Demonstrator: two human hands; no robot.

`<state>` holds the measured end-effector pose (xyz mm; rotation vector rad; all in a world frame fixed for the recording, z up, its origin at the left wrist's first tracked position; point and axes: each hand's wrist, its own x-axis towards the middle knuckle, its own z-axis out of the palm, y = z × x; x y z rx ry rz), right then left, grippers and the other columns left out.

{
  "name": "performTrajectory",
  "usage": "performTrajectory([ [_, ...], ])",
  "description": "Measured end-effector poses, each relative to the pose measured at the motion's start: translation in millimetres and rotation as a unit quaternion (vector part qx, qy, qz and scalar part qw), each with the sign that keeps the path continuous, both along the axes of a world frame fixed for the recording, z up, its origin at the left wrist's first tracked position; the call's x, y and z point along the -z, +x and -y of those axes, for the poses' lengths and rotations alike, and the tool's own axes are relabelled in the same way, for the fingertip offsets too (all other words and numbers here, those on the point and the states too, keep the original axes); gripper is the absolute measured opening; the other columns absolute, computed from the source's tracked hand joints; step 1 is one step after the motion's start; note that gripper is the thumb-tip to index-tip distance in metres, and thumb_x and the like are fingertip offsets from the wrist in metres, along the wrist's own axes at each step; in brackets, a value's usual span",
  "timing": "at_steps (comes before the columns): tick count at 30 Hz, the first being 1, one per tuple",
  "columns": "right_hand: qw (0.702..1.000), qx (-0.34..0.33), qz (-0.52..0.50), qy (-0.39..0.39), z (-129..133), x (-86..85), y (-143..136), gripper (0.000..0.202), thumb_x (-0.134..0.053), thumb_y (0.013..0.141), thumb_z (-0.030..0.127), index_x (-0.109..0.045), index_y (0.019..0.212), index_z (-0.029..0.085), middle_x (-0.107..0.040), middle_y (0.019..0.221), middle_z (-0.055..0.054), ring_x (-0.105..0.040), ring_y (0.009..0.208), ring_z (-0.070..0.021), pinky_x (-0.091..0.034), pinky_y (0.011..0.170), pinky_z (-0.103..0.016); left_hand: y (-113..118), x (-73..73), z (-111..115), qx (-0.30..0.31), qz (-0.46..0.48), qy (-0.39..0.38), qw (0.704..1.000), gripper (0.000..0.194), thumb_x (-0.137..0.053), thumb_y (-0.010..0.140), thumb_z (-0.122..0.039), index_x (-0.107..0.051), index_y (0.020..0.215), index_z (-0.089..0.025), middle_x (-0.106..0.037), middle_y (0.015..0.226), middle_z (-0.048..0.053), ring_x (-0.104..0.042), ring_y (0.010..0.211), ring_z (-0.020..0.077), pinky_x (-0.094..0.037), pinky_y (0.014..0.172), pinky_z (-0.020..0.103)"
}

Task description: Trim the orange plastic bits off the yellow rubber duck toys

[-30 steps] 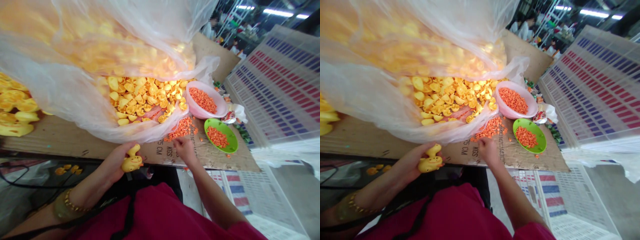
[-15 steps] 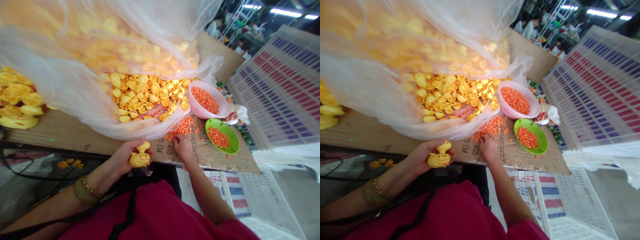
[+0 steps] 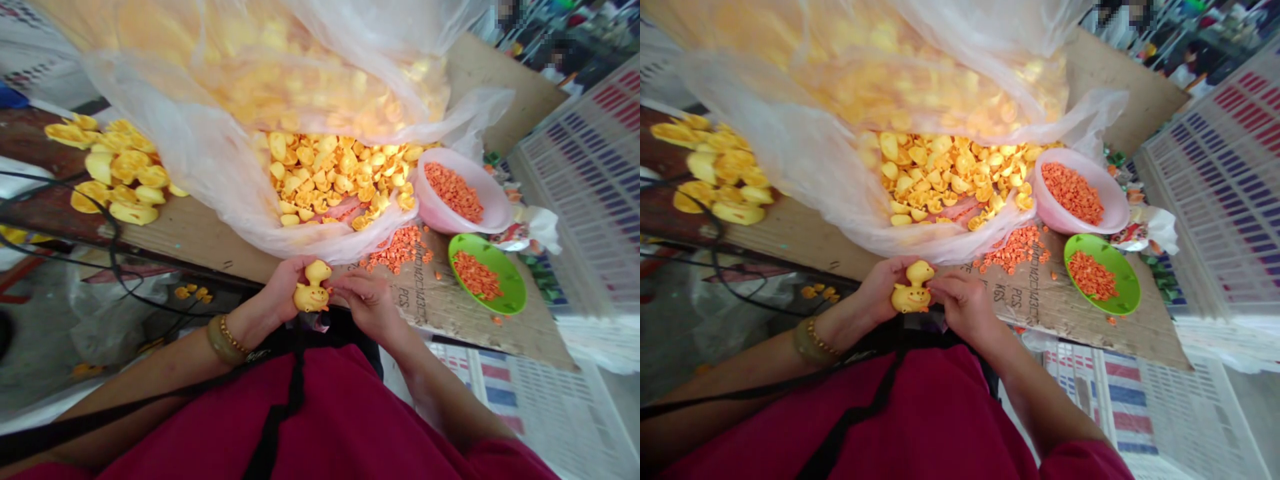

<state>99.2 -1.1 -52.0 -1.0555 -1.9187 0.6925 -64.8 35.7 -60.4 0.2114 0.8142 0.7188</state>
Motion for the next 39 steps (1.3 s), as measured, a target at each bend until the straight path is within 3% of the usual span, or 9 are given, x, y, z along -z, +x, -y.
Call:
performTrajectory([
  [5, 0.993, -0.032, 0.084, 0.07, -0.4, 4.5, -5.1, 0.022, -0.053, 0.088, 0.01, -0.073, 0.086, 0.018, -0.071, 0.086, -0.008, -0.066, 0.078, -0.0161, -0.053, 0.069, -0.027, 2.3, -2.6, 2.7, -0.003, -0.007, -0.012, 1.0, 0.021, -0.049, 0.077, -0.021, -0.064, 0.067, -0.011, -0.064, 0.059, 0.008, -0.057, 0.049, 0.0157, -0.048, 0.048, 0.026],
  [12, 0.979, -0.058, 0.166, 0.105, 2.1, -9.2, -8.3, 0.022, -0.049, 0.089, 0.008, -0.07, 0.086, 0.014, -0.071, 0.089, -0.01, -0.065, 0.081, -0.0178, -0.052, 0.072, -0.028, 4.0, -7.4, 3.0, -0.008, -0.023, -0.027, 0.999, 0.022, -0.049, 0.078, -0.021, -0.061, 0.061, -0.013, -0.06, 0.054, 0.006, -0.053, 0.045, 0.0143, -0.044, 0.045, 0.025],
  [22, 0.986, -0.057, 0.134, 0.079, 9.6, 0.8, -11.3, 0.026, -0.046, 0.09, 0.01, -0.072, 0.092, 0.018, -0.072, 0.092, -0.009, -0.067, 0.084, -0.0175, -0.054, 0.074, -0.028, -2.9, -4.6, 3.8, 0.01, -0.014, -0.032, 0.999, 0.026, -0.045, 0.081, -0.021, -0.06, 0.062, -0.012, -0.058, 0.053, 0.006, -0.054, 0.044, 0.0161, -0.047, 0.044, 0.028],
  [26, 0.994, -0.052, 0.1, 0.014, 10.2, -2.1, -9.4, 0.022, -0.051, 0.09, 0.011, -0.071, 0.085, 0.017, -0.072, 0.081, -0.005, -0.066, 0.072, -0.0142, -0.052, 0.066, -0.023, -5.8, -4.5, 4.2, 0.03, -0.036, -0.021, 0.999, 0.028, -0.044, 0.083, -0.024, -0.062, 0.066, -0.012, -0.059, 0.053, 0.006, -0.054, 0.044, 0.0175, -0.047, 0.043, 0.029],
  [29, 0.989, -0.046, 0.137, 0.026, 7.9, -5.7, -9.0, 0.022, -0.05, 0.09, 0.011, -0.069, 0.079, 0.015, -0.069, 0.074, -0.006, -0.063, 0.068, -0.015, -0.049, 0.063, -0.024, -5.3, -6.3, 3.2, 0.032, -0.043, -0.019, 0.998, 0.027, -0.044, 0.083, -0.023, -0.062, 0.066, -0.012, -0.059, 0.054, 0.007, -0.053, 0.044, 0.0161, -0.046, 0.042, 0.027],
  [34, 0.965, -0.08, 0.239, 0.075, 9.1, -8.8, -10.5, 0.023, -0.046, 0.079, 0.002, -0.065, 0.084, 0.013, -0.067, 0.079, -0.01, -0.061, 0.075, -0.0196, -0.05, 0.071, -0.03, -2.1, -6.9, 2.3, 0.05, -0.031, -0.023, 0.998, 0.022, -0.05, 0.078, -0.023, -0.059, 0.061, -0.013, -0.058, 0.054, 0.006, -0.051, 0.043, 0.0143, -0.043, 0.042, 0.025],
  [39, 0.956, -0.028, 0.278, 0.087, 10.5, -3.8, -24.1, 0.024, -0.049, 0.07, 0.001, -0.064, 0.085, 0.013, -0.067, 0.085, -0.011, -0.06, 0.079, -0.022, -0.05, 0.073, -0.033, 8.1, -11.3, -7.8, 0.012, -0.062, 0.003, 0.998, 0.017, -0.06, 0.069, -0.019, -0.053, 0.053, -0.016, -0.054, 0.049, 0.001, -0.048, 0.042, 0.012, -0.04, 0.04, 0.022],
])
